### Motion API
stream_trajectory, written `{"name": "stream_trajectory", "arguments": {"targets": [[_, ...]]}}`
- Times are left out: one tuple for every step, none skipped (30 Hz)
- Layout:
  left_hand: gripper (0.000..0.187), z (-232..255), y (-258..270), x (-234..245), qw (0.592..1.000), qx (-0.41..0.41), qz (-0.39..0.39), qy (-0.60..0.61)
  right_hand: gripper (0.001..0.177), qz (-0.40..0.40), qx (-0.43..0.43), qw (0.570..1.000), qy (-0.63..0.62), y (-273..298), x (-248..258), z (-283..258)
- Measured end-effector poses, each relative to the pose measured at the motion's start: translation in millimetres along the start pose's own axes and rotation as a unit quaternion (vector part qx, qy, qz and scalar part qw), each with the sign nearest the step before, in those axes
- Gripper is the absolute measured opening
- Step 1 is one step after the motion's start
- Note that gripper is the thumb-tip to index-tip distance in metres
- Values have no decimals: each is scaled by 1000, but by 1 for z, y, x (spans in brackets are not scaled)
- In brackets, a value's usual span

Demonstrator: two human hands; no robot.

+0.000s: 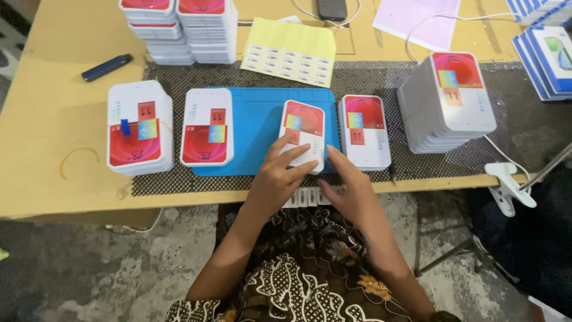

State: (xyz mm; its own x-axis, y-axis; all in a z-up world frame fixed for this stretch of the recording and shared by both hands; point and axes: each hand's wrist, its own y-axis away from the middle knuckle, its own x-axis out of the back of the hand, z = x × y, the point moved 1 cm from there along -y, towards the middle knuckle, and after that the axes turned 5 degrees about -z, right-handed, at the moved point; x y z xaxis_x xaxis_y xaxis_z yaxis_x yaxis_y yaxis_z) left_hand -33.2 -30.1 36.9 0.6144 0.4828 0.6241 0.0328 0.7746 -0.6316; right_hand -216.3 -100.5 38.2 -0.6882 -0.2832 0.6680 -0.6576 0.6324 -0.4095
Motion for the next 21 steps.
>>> {"name": "stream_trajectory", "arguments": {"targets": [[32,1,-1,0,1000,-6,-3,6,69,5,-5,1000,5,-1,-2,3],[29,2,-1,1,1000,19,-15,18,69,-4,-4,1000,19,-3,-4,5],[27,2,0,2,998,48,-26,27,68,-17,-1,999,30,-5,-8,7],[27,-4,4,-4,998,45,-28,30,68,-14,-4,999,32,-5,-10,13],[30,-10,10,-9,995,72,-67,35,66,-31,-16,998,44,-6,-13,19],[32,-16,17,-15,989,99,-106,39,64,-48,-28,997,56,-6,-17,24],[32,-14,15,-13,988,103,-105,39,64,-52,-28,997,54,-7,-16,22],[32,-12,14,-11,987,99,-123,18,62,-58,-31,996,53,-8,-15,19],[32,-11,12,-8,986,94,-138,-6,59,-63,-33,996,51,-11,-14,16],[32,-12,13,-8,986,98,-137,-7,59,-67,-30,996,49,-10,-16,17],[35,-13,13,-8,983,97,-154,-6,59,-70,-25,995,67,-9,-17,17],[45,-14,13,-9,981,96,-171,-6,59,-73,-20,994,85,-9,-19,17],[45,-15,13,-11,981,98,-170,-7,59,-75,-18,994,84,-8,-20,15],[44,-17,13,-13,980,109,-164,-14,57,-69,-11,994,89,-8,-21,13],[43,-19,13,-15,980,118,-158,-20,56,-62,-4,994,95,-9,-21,12],[43,-23,14,-18,980,119,-157,-22,56,-62,-2,994,94,-9,-22,13],[42,-27,16,-23,980,113,-158,-50,55,-63,0,993,102,-8,-22,14],[41,-31,18,-28,978,107,-159,-79,55,-64,2,992,111,-7,-22,15],[41,-29,18,-31,978,107,-158,-78,55,-65,2,992,111,-6,-22,14],[39,-27,18,-34,978,118,-140,-104,56,-67,2,991,112,-5,-22,14],[39,-26,18,-37,976,128,-120,-131,58,-68,4,991,112,-5,-22,13]]}}
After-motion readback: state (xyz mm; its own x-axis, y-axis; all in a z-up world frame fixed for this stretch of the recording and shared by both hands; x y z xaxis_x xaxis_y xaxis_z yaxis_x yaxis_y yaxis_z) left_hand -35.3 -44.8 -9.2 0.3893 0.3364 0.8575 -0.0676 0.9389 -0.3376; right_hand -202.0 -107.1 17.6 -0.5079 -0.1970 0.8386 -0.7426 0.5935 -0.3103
